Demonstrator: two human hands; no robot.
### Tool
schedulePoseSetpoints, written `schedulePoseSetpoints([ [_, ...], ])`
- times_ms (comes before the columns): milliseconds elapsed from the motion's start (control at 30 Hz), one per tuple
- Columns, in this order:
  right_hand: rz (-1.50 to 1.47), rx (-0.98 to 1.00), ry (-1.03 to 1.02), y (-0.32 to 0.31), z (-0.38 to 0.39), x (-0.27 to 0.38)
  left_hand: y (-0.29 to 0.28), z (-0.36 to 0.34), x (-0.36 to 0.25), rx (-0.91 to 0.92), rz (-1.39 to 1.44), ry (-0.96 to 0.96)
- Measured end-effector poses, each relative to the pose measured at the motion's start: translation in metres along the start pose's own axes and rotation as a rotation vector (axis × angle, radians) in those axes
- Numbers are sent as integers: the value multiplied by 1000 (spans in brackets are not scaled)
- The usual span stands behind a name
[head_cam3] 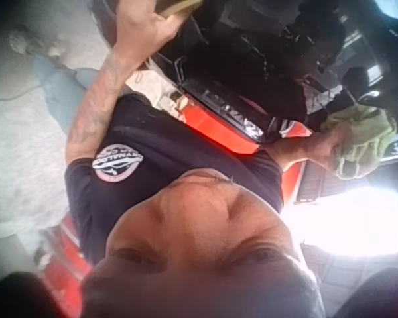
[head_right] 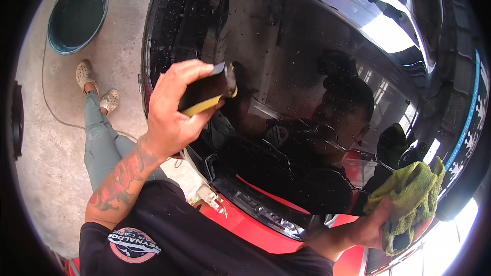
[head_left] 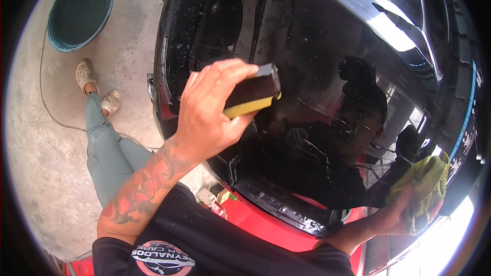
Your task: The person wet-sands the rear panels of a car using sandpaper wrapped around a sanding block and a cloth, periodically dipping and rinsing the tools in a bucket of water.
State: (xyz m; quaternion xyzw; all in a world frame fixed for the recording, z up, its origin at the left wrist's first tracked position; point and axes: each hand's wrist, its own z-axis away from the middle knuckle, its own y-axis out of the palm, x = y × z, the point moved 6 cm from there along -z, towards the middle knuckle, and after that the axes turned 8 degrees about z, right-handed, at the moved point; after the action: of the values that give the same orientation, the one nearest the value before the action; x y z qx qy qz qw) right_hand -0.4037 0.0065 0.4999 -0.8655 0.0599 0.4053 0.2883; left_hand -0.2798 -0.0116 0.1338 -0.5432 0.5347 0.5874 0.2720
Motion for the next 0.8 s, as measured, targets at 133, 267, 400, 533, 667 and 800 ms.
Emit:
schedulePoseSetpoints([
  [133, -8, -12, 35, -1, 1, -1, 0, -1, -1, 5, -21, 42],
  [267, -25, 8, 13, 0, 1, 1, -1, 3, -3, 12, 4, -13],
  [400, -35, 13, 46, -1, 1, -2, 1, -6, 1, -3, -7, 4],
  [533, 9, -7, 57, -2, 2, -4, 0, -3, -1, -3, -18, 14],
  [667, -3, 8, 40, -1, 2, -2, -1, 2, -1, 2, -9, -14],
  [800, -18, 0, 47, -2, 1, -2, 1, -3, 4, 5, -18, 24],
])
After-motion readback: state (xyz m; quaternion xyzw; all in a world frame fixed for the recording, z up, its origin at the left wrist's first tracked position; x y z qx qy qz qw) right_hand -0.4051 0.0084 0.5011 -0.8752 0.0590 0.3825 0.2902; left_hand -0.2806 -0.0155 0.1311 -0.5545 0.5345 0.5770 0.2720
